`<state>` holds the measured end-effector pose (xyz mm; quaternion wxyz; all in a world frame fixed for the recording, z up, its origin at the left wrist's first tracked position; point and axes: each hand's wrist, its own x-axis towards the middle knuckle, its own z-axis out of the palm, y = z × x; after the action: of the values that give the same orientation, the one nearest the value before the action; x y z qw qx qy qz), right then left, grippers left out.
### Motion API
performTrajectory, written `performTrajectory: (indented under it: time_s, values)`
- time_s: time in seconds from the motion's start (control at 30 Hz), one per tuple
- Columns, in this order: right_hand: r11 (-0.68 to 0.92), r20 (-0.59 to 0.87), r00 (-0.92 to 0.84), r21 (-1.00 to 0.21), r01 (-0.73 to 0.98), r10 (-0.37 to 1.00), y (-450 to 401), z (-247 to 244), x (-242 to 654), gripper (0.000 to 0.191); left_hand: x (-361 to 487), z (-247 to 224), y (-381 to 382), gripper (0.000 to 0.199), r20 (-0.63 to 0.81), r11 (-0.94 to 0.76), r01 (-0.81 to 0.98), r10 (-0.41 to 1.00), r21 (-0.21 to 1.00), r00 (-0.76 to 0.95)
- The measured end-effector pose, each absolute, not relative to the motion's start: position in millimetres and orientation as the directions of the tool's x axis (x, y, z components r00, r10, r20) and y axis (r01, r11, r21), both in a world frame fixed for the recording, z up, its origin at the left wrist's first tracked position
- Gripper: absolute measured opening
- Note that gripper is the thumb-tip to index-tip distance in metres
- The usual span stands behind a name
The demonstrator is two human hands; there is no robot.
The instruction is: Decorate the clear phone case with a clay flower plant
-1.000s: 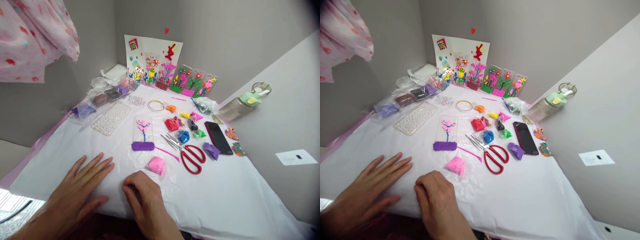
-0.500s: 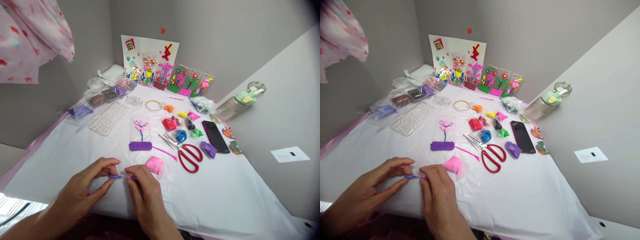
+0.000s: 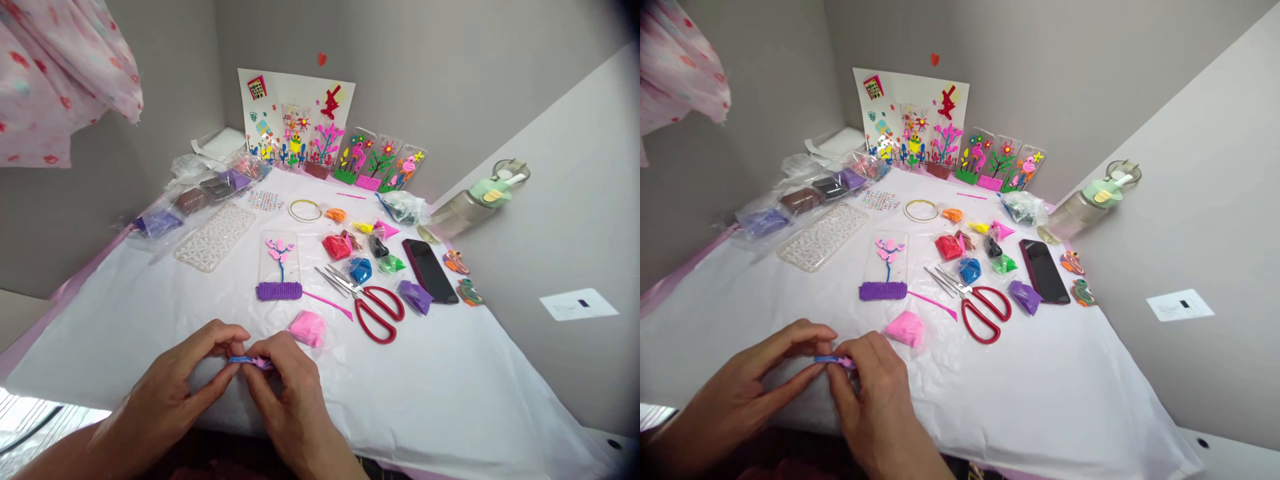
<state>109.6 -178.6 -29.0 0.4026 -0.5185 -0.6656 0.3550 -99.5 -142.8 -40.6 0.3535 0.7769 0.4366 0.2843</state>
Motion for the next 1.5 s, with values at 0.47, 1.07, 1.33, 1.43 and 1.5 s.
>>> performTrajectory:
  time_s: [0.47,1.07,1.33,1.43,1.5]
  values:
    - [0.219,0.168,-0.150,-0.868,0.446,0.974,-180.8,-24.8,110.8,0.009,-92.0,-28.7,-143.8,0.019,0.125,-0.388,0.458,0.854,0.800,0.505]
    - [-0.059,-0.090,-0.183,-0.984,0.168,0.979,-176.8,-16.0,113.5,0.013,-84.8,-28.1,-146.2,0.011,0.286,-0.557,0.457,0.795,0.693,0.535]
    - [-0.259,-0.240,-0.279,-0.966,-0.031,0.930,-174.5,-5.7,118.8,0.014,-77.0,-18.5,-164.1,0.017,0.113,-0.347,0.494,0.890,0.797,0.442]
    - [-0.287,-0.238,-0.419,-0.956,-0.056,0.876,-176.5,-1.2,124.7,0.022,-80.3,-13.2,-161.5,0.022,0.076,-0.317,0.511,0.896,0.799,0.438]
    - [-0.299,-0.215,-0.547,-0.952,-0.069,0.809,-178.0,0.9,127.8,0.030,-90.4,-11.6,-149.9,0.027,0.110,-0.341,0.532,0.902,0.775,0.418]
